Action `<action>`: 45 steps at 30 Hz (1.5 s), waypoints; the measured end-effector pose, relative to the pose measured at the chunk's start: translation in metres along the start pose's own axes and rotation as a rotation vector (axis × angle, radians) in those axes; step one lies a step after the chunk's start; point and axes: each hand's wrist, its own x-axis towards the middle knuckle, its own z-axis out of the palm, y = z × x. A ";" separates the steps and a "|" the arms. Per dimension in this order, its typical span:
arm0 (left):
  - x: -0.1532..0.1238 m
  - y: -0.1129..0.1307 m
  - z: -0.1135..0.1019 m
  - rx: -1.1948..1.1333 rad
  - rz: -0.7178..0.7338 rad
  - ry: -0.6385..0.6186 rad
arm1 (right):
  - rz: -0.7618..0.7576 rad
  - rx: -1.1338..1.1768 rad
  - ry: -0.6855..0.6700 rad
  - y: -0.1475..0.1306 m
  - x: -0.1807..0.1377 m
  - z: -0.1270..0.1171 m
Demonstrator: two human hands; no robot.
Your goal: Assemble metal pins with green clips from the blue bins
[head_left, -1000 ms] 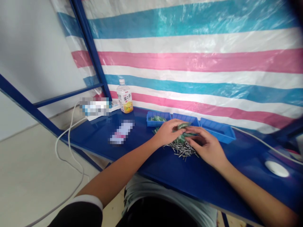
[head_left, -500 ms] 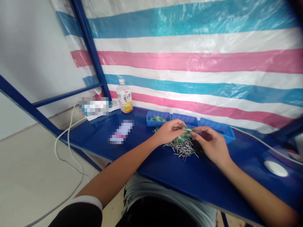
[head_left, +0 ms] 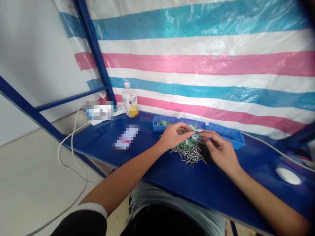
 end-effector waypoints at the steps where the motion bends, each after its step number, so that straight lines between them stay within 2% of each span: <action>1: 0.001 0.000 -0.002 0.056 0.030 0.051 | -0.012 0.004 -0.010 -0.002 0.000 0.001; 5: 0.004 0.002 -0.020 0.310 0.187 0.201 | -0.085 -0.086 -0.031 -0.005 0.001 0.002; 7: 0.005 0.005 -0.032 0.507 0.248 0.234 | -0.121 -0.167 -0.045 -0.005 0.001 0.001; 9: 0.005 0.006 -0.043 0.718 0.276 0.208 | -0.153 -0.230 -0.063 -0.005 0.000 0.000; 12: 0.004 0.002 -0.051 0.940 0.192 0.176 | -0.186 -0.272 -0.087 -0.006 -0.001 0.001; 15: 0.002 -0.007 -0.050 1.027 0.066 0.092 | -0.217 -0.309 -0.109 -0.008 -0.001 0.001; 19: 0.001 -0.014 -0.047 1.046 0.044 0.062 | -0.317 -0.411 -0.173 -0.005 0.001 0.001; 23: 0.001 -0.011 -0.046 1.042 0.057 0.103 | -0.382 -0.477 -0.246 0.002 0.003 0.003; 28: 0.002 -0.005 -0.043 0.952 0.199 0.157 | -0.429 -0.552 -0.241 0.004 0.003 0.002; 32: 0.003 -0.006 -0.037 0.891 0.298 0.165 | -0.456 -0.669 -0.171 0.000 0.002 0.000; 36: 0.003 -0.010 -0.032 0.867 0.364 0.145 | -0.482 -0.740 -0.192 0.003 0.004 -0.001; 40: 0.005 -0.011 -0.029 0.807 0.443 0.110 | -0.483 -0.695 -0.178 0.004 0.007 -0.002; 45: 0.003 -0.006 -0.020 0.664 0.521 0.019 | -0.442 -0.475 -0.030 -0.014 0.003 -0.002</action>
